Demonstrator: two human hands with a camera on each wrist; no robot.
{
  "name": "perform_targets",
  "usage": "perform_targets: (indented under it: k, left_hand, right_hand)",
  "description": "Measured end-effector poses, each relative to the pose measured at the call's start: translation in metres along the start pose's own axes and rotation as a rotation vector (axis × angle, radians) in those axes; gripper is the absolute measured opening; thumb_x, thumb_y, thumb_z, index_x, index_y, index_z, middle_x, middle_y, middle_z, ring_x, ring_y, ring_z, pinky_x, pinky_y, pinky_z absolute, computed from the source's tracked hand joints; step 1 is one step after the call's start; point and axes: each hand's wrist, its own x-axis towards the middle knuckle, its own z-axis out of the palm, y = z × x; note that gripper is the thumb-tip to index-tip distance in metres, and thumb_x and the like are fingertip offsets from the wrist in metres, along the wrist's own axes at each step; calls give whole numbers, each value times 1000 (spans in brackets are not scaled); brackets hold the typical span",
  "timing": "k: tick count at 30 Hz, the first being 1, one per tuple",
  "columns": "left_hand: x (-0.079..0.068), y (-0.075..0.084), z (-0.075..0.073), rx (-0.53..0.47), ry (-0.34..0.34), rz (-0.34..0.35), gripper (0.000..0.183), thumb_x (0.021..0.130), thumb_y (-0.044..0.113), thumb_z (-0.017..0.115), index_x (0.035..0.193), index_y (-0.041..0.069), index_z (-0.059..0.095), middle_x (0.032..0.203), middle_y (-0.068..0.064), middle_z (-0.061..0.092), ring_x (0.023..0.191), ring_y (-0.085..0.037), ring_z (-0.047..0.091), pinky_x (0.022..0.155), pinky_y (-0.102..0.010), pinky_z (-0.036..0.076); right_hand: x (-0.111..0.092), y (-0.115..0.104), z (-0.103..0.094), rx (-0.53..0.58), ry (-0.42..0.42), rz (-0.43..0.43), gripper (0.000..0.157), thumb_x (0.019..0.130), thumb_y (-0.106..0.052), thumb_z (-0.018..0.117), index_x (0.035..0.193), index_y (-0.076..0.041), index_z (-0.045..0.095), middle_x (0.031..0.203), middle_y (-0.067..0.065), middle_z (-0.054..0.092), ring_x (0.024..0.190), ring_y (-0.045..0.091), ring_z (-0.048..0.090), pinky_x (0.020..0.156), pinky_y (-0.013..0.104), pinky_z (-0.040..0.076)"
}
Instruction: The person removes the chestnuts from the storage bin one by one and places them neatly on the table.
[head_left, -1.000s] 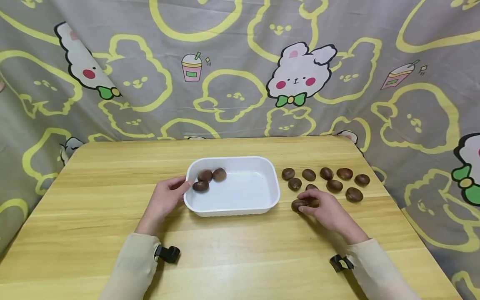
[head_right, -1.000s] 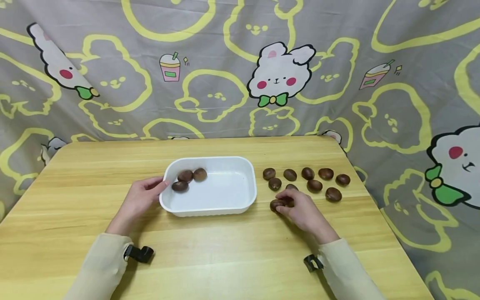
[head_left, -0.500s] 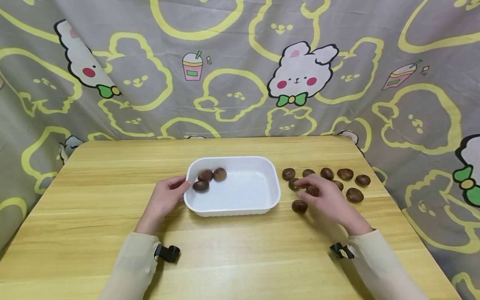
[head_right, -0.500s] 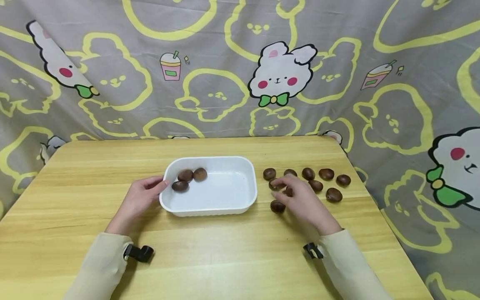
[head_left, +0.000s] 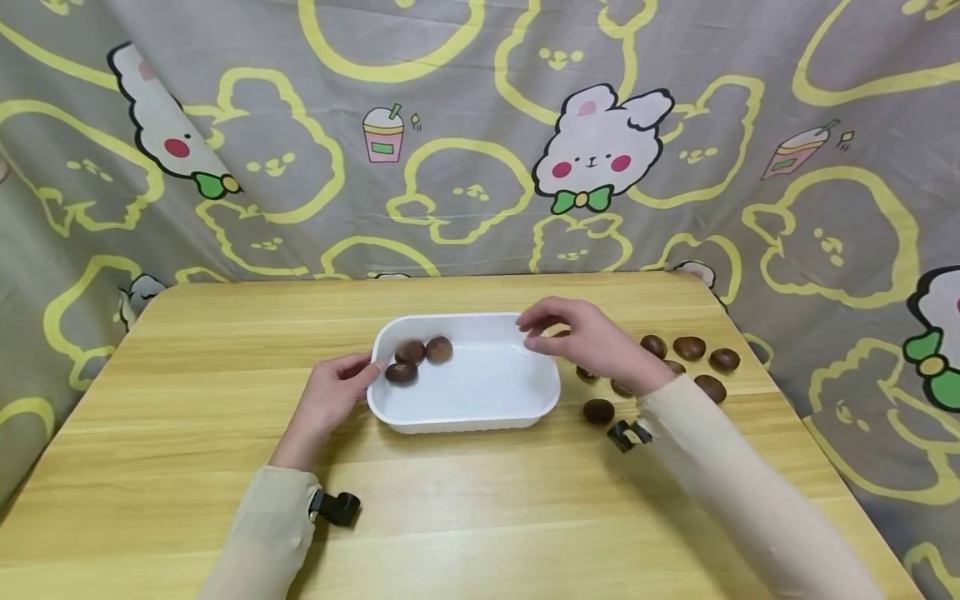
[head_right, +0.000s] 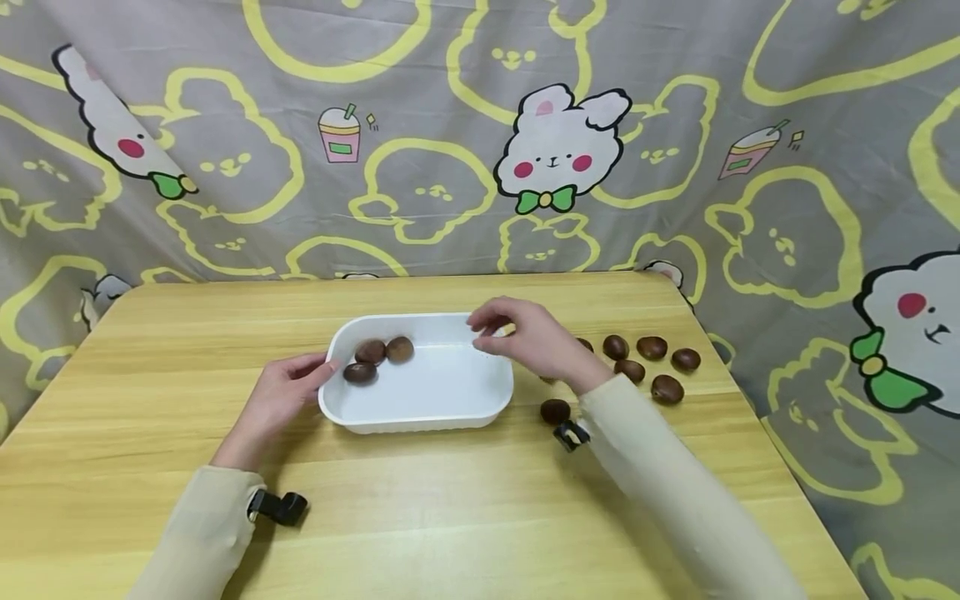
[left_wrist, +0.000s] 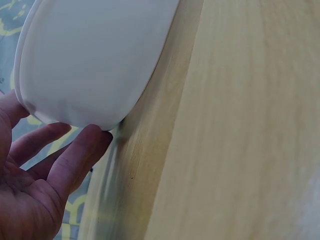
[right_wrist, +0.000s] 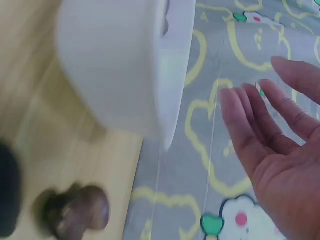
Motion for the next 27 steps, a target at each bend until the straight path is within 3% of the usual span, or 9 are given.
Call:
perform_targets:
  k: [8,13,20,27]
  left_hand:
    - [0,-1,0,-3,11,8,48,97,29,65,133,-3,59,129,-24,59,111,-30,60,78,-22,55]
    - [1,-1,1,-6,17,13,47,97,28,65,131,-4,60,126,-24,60,108,-30,61,78,-22,55]
    - [1,-3,0,-24,24,10,45,97,26,65,130,-4,60,127,-24,60,108,-30,61,78,-24,55]
    - [1,-4,1,-35,16,13,46,97,26,65,131,-5,59,127,-25,60,107,-29,62,78,-25,56]
  right_hand:
    - [51,-24,18,3,-201,-47,25,89,-10,73,113,-8,67,104,2,67,96,16,61,84,32,52]
    - [76,-26,33,27,-309,-46,26,88,-5,74,112,-3,67,103,9,68,95,16,62,85,28,52]
    - [98,-26,52,-19,-418,-17,35,87,-9,74,119,1,64,113,10,67,110,22,59,94,30,48]
    - [109,-16,64,-92,-469,21,42,87,-9,75,126,0,62,130,11,61,127,24,49,107,35,38]
